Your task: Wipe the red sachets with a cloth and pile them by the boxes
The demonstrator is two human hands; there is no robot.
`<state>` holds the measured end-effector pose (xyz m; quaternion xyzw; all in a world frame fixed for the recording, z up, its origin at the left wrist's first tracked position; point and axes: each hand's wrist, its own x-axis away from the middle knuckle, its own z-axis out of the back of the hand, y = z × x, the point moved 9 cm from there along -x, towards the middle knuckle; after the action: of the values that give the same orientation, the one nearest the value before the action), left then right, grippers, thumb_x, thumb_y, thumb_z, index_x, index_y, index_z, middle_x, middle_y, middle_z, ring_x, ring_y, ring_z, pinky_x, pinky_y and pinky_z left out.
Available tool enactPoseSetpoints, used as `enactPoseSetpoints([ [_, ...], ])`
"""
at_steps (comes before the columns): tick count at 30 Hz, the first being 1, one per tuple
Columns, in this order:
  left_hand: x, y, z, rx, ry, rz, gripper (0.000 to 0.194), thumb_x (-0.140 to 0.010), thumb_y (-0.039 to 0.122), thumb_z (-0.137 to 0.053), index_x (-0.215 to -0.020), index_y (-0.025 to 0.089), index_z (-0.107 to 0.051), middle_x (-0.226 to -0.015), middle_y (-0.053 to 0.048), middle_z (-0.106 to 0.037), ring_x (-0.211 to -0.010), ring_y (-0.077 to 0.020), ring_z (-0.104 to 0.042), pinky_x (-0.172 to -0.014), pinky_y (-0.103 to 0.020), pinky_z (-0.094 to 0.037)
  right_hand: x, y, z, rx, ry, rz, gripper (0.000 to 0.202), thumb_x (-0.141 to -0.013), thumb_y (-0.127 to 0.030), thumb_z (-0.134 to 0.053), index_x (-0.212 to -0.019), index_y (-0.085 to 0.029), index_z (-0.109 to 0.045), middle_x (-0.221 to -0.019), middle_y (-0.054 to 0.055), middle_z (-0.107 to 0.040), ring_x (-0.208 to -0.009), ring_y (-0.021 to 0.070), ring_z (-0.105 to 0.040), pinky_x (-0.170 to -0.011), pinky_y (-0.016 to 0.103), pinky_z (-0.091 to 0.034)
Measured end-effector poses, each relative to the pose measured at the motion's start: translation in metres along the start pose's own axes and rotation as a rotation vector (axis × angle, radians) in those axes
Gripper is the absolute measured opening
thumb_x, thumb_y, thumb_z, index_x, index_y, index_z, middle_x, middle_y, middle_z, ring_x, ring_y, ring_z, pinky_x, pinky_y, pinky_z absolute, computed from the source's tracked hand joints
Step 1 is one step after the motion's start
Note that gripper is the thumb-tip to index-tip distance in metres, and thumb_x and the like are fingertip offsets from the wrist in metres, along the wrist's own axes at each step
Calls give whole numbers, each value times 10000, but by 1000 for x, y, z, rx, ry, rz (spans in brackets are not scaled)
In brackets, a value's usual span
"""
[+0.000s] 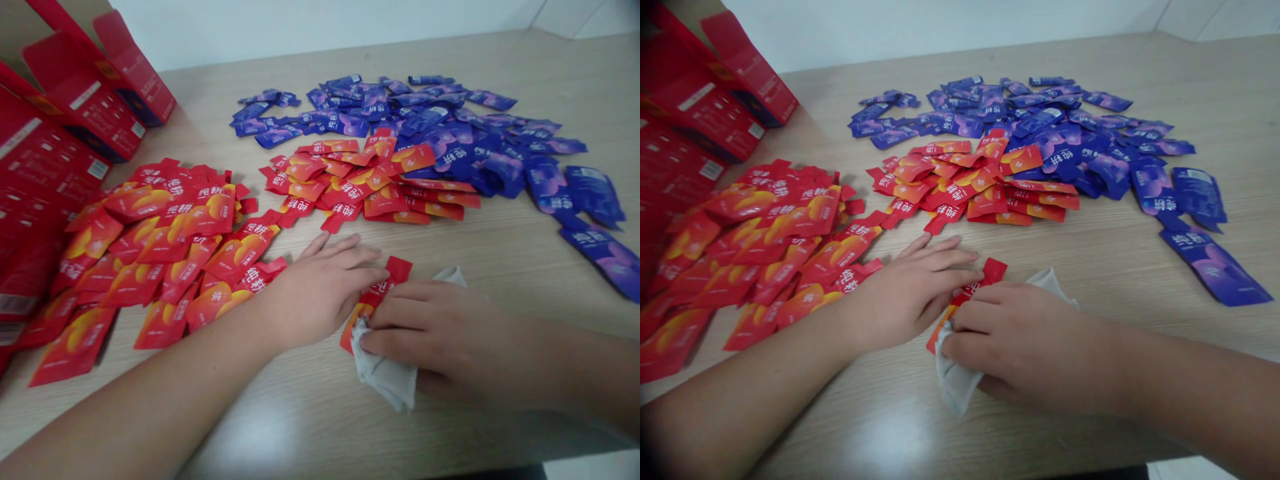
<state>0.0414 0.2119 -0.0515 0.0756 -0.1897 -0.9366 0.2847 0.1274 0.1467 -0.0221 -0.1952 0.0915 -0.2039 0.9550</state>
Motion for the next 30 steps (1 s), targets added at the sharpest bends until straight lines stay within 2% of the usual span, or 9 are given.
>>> enactPoseSetpoints([
  [4, 3, 8, 4, 111, -40, -72, 575, -997, 125, -519, -1547, 275, -590, -1652, -28, -606, -1642, -257, -421, -1400, -620, -135, 6, 19, 9, -24, -24, -35, 281, -970, -186, -719, -1242, -229, -770, -1143, 49, -793, -1055, 266, -712, -955, 433, -564],
  [6, 5, 11, 6, 144, -62, -68, 641, -995, 276, -618, -1623, 225, -499, -1690, -100, -556, -1654, -301, -399, -1394, -636, -149, 11, 34, 15, -32, -7, -83, 312, -940, -134, -703, -1223, -246, -773, -1170, 53, -796, -1119, 267, -726, -1007, 432, -568],
  [9, 7, 13, 3, 126, -88, -56, 1062, -900, 665, -770, -1711, 125, -344, -1740, -226, -443, -1664, -386, -361, -1392, -667, -85, 16, 52, 23, -46, 49, -135, 348, -911, -101, -674, -1211, -245, -772, -1266, 79, -789, -1216, 277, -729, -1070, 444, -574],
  [11, 8, 15, -1, 90, -98, -64, 1228, -847, 755, -786, -1733, 80, -268, -1752, -264, -397, -1677, -387, -332, -1397, -652, -21, 18, 58, 24, -46, 84, -148, 375, -901, -107, -679, -1241, -234, -770, -1322, 103, -779, -1259, 290, -724, -1103, 464, -572],
  [14, 7, 17, -6, 59, -86, -58, 1290, -849, 745, -801, -1748, 65, -173, -1760, -282, -364, -1686, -356, -319, -1404, -620, -5, 18, 59, 25, -31, 134, -189, 396, -911, -137, -706, -1295, -216, -759, -1354, 130, -771, -1270, 312, -726, -1109, 496, -579],
  [18, 5, 16, -7, 60, -25, 71, 1330, -825, 714, -844, -1741, 76, -122, -1755, -286, -378, -1668, -358, -362, -1404, -617, -105, 17, 45, 29, -29, 202, -205, 281, -950, -165, -701, -1221, -193, -770, -1230, 134, -792, -1145, 305, -750, -1008, 466, -612],
  [21, 6, 17, -5, 41, 15, 144, 1229, -879, 594, -793, -1734, 67, -83, -1746, -306, -380, -1676, -390, -332, -1378, -703, -75, 12, 23, 21, -156, 126, -117, 267, -951, -140, -684, -1194, -199, -777, -1174, 102, -790, -1087, 252, -740, -971, 390, -603],
  [23, 6, 19, -6, 14, 10, 138, 1159, -892, 492, -762, -1730, 67, -84, -1761, -303, -347, -1688, -401, -298, -1360, -742, -9, 9, 17, 15, -213, 79, -130, 308, -930, -111, -688, -1204, -217, -777, -1207, 84, -783, -1119, 237, -729, -1008, 377, -587],
  [30, 7, 19, -4, 7, -3, 151, 1169, -894, 581, -779, -1738, 87, -138, -1775, -261, -356, -1689, -389, -301, -1382, -688, -24, -3, 30, 11, -127, 57, -302, 224, -911, -144, -775, -1109, -248, -794, -1264, 94, -776, -1222, 312, -716, -1126, 499, -562],
])
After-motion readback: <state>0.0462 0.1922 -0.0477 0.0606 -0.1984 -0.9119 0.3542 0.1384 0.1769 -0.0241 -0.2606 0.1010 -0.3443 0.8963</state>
